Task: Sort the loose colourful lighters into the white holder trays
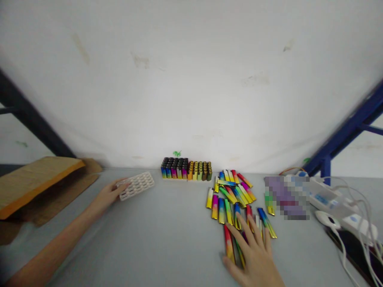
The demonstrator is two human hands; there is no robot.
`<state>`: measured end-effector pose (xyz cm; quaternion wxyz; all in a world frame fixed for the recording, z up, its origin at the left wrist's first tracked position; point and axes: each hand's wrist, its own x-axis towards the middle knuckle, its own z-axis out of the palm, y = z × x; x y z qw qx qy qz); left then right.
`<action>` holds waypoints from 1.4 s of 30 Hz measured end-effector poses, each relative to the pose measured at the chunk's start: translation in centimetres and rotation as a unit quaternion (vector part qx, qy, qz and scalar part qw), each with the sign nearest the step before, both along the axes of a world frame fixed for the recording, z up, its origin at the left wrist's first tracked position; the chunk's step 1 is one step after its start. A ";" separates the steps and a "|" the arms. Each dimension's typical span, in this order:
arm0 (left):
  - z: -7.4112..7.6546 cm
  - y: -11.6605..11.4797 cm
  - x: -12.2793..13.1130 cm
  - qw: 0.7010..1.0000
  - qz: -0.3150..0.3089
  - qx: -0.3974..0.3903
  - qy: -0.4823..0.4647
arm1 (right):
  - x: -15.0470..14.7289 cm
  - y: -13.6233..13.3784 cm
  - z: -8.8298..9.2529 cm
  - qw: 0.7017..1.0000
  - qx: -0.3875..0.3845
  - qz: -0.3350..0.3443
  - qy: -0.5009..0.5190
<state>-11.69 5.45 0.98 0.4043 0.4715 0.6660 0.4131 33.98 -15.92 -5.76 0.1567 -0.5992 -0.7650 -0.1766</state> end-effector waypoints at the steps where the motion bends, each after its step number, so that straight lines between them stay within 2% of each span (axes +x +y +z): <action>1: -0.1 1.2 0.0 0.999 -0.022 0.011 0.033 | -0.1 0.1 -0.4 1.000 -0.025 -0.012 0.009; 3: -0.2 3.4 0.7 0.990 -0.054 0.047 0.119 | -0.3 0.4 -0.7 0.997 -0.061 -0.027 0.027; 6: -0.6 5.8 2.1 0.959 -0.085 0.074 0.261 | -0.6 0.5 -0.5 0.995 -0.073 -0.035 0.053; 12: -2.4 7.0 3.5 0.884 -0.093 0.115 0.443 | -2.2 0.3 0.3 0.991 -0.085 -0.060 0.086; 15: -2.6 6.4 4.4 0.864 -0.036 0.178 0.470 | -2.4 1.0 1.5 0.990 -0.086 -0.053 0.102; 17: -2.0 5.3 5.8 0.860 0.036 0.248 0.445 | -1.8 2.4 2.5 0.990 -0.062 -0.049 0.121; 18: -1.6 4.5 6.8 0.855 0.053 0.295 0.423 | -1.4 3.5 3.0 0.989 -0.043 -0.047 0.131; 20: -0.7 2.6 9.6 0.835 -0.019 0.398 0.378 | -0.4 6.3 3.8 0.989 -0.005 -0.023 0.145; 22: 0.0 0.2 13.2 0.809 -0.183 0.445 0.338 | 0.4 9.4 4.3 0.992 -0.005 0.009 0.126; 24: 0.0 -2.0 17.0 0.760 -0.347 0.438 0.332 | 0.8 12.4 4.6 0.995 -0.035 0.041 0.083; 25: -0.2 -2.9 18.8 0.733 -0.404 0.432 0.337 | 0.8 13.6 4.7 0.995 -0.059 0.047 0.064; 27: -1.1 -4.1 22.1 0.697 -0.455 0.424 0.357 | 0.8 15.3 4.9 0.995 -0.090 0.040 0.033; 29: -2.2 -4.5 24.6 0.695 -0.458 0.407 0.375 | 0.8 16.2 4.9 0.995 -0.099 0.022 0.016; 32: -3.2 -4.1 27.1 0.711 -0.451 0.374 0.388 | 0.9 16.5 4.6 0.994 -0.104 -0.008 0.031; 39: -2.6 -3.7 30.3 0.732 -0.404 0.295 0.462 | 1.2 17.2 4.3 0.979 -0.116 -0.104 0.129; 42: -2.8 -3.5 31.3 0.731 -0.392 0.296 0.474 | 1.2 17.6 4.8 0.968 -0.131 -0.150 0.153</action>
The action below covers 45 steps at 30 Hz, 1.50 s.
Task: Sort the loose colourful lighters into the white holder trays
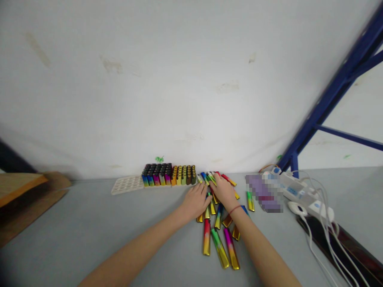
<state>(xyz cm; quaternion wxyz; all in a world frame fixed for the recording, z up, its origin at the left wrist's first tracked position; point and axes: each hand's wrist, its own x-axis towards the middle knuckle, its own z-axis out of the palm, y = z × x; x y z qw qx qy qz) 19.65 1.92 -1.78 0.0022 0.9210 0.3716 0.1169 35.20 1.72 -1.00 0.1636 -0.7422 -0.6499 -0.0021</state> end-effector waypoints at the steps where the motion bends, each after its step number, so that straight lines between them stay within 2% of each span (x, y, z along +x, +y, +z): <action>1: -0.1 0.1 0.3 1.000 -0.008 0.005 -0.003 | 0.0 0.1 0.1 1.000 -0.003 -0.014 0.004; 5: -0.3 0.7 0.9 0.999 -0.036 0.010 -0.015 | 0.4 0.6 0.4 0.999 -0.008 -0.036 0.017; 9: 0.4 1.0 0.8 0.999 -0.025 0.008 -0.030 | 0.8 1.0 -0.3 0.998 0.011 -0.044 0.047; 12: 0.7 1.1 0.6 0.999 -0.015 0.009 -0.043 | 1.3 1.3 -0.8 0.990 0.041 -0.077 0.110; 14: 0.6 1.3 0.7 0.998 -0.033 0.016 -0.045 | 1.9 1.3 -0.8 0.980 0.066 -0.088 0.165; 17: 0.1 1.8 1.1 0.998 -0.057 0.010 -0.027 | 3.2 1.0 -0.1 0.961 0.122 -0.078 0.238; 20: -0.2 2.2 1.4 0.999 -0.048 -0.008 -0.019 | 4.6 0.5 0.9 0.945 0.160 -0.051 0.280; 23: -0.2 2.1 1.4 0.999 -0.046 -0.012 -0.024 | 5.8 0.2 1.2 0.927 0.174 -0.024 0.332; 26: 0.0 1.7 1.5 0.996 -0.088 -0.004 -0.028 | 7.1 0.2 0.9 0.911 0.177 -0.024 0.371; 28: 0.2 1.5 1.8 0.993 -0.117 -0.004 -0.023 | 8.2 0.3 0.8 0.915 0.195 -0.069 0.347; 31: 0.3 1.5 2.8 0.993 -0.117 -0.023 -0.006 | 9.9 0.7 0.8 0.940 0.183 -0.139 0.251; 34: 0.1 2.0 3.9 0.994 -0.101 -0.044 0.005 | 11.0 1.0 0.5 0.978 0.095 -0.111 0.151; 36: -0.2 2.3 4.5 0.994 -0.096 -0.049 0.002 | 11.2 1.1 0.0 0.991 0.039 -0.077 0.104; 39: -0.7 2.6 4.8 0.994 -0.097 -0.043 -0.008 | 10.6 1.3 -1.0 0.994 0.006 -0.065 0.087; 45: -0.4 2.6 4.5 0.994 -0.099 -0.040 -0.009 | 8.7 2.2 -2.1 0.984 0.069 -0.105 0.129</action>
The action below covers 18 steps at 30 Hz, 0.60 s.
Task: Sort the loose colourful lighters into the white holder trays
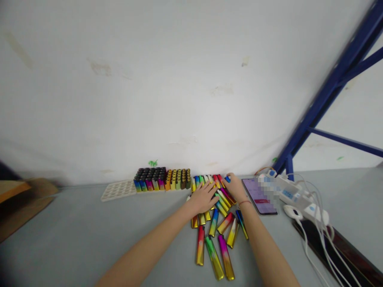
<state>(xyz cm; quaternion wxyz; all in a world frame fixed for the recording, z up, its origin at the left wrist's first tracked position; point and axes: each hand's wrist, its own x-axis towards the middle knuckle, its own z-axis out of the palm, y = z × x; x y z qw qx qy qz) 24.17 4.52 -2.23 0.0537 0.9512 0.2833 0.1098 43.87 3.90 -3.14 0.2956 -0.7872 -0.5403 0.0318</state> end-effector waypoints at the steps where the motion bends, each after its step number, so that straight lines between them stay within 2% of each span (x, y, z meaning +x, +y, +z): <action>1: 0.2 -0.1 -0.2 1.000 0.001 0.001 0.001 | 0.0 0.1 0.1 1.000 0.003 -0.011 0.018; 5: 0.9 -1.7 -2.1 1.000 -0.005 0.007 -0.019 | 0.2 -0.6 0.8 0.994 0.008 -0.037 0.106; 9: 0.8 -4.3 -5.7 0.998 -0.036 0.001 -0.043 | -1.5 -2.8 1.2 0.992 0.018 0.020 0.125; 11: 0.5 -5.1 -7.0 0.999 -0.035 -0.002 -0.041 | -3.2 -4.0 1.1 0.993 0.012 0.066 0.096; 13: 0.1 -5.3 -7.6 0.999 -0.034 0.005 -0.039 | -4.7 -5.0 0.8 0.995 0.016 0.094 0.024; 16: -0.4 -4.9 -7.4 0.999 -0.022 0.026 -0.040 | -5.9 -6.4 0.1 0.990 0.048 0.087 -0.102; 18: -0.7 -4.3 -6.9 0.998 -0.011 0.039 -0.039 | -6.3 -7.2 -0.6 0.983 0.069 0.093 -0.145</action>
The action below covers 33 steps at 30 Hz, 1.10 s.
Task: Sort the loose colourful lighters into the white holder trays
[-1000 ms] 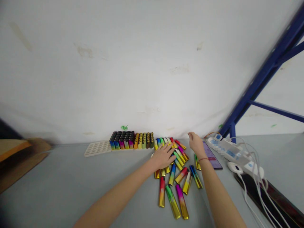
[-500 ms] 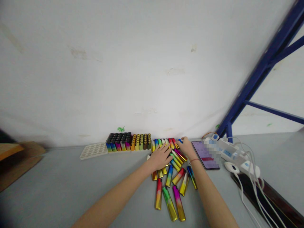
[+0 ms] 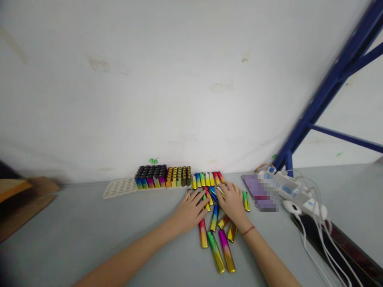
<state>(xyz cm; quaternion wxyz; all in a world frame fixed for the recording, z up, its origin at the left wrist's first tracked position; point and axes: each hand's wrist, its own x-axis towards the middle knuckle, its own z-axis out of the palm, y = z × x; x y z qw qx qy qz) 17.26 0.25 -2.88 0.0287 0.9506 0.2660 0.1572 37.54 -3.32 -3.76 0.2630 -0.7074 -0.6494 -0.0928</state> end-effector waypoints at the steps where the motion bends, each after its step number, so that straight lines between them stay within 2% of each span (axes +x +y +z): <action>1: -0.1 0.3 0.3 1.000 0.004 0.005 0.000 | -0.2 -0.3 -0.4 1.000 0.004 0.014 -0.009; 3: -0.1 0.7 0.8 1.000 0.007 0.007 0.002 | -0.7 -0.7 -1.0 0.999 0.004 0.037 -0.015; 7: 0.2 0.4 0.7 1.000 0.022 0.001 -0.020 | -0.9 -1.0 -1.1 0.999 0.021 0.023 0.035; 10: 0.3 -1.1 -0.7 0.998 0.032 -0.012 -0.047 | 0.8 -2.1 -1.0 0.997 0.051 -0.044 0.035; 12: 0.0 -2.2 -1.6 0.999 0.016 -0.029 -0.038 | 2.0 -3.2 -1.5 0.995 0.050 -0.084 0.013; 16: -0.7 -3.2 -2.2 0.999 -0.008 -0.042 -0.023 | 2.3 -4.6 -2.5 0.998 0.011 -0.038 0.043; 20: -0.6 -2.8 -1.6 0.998 -0.003 -0.035 -0.050 | 0.9 -4.4 -1.8 0.993 -0.005 0.013 0.117; 25: -0.9 -1.7 -1.9 0.997 0.020 -0.014 -0.069 | 1.1 -3.8 -1.6 0.994 -0.010 0.034 0.102; 29: -1.6 -1.1 -1.6 0.996 0.000 0.008 -0.088 | 1.5 -3.4 -1.9 0.994 -0.030 0.052 0.094; 33: -1.4 -0.9 -0.5 0.995 -0.025 0.001 -0.093 | 1.3 -3.2 -1.6 0.992 -0.026 0.060 0.105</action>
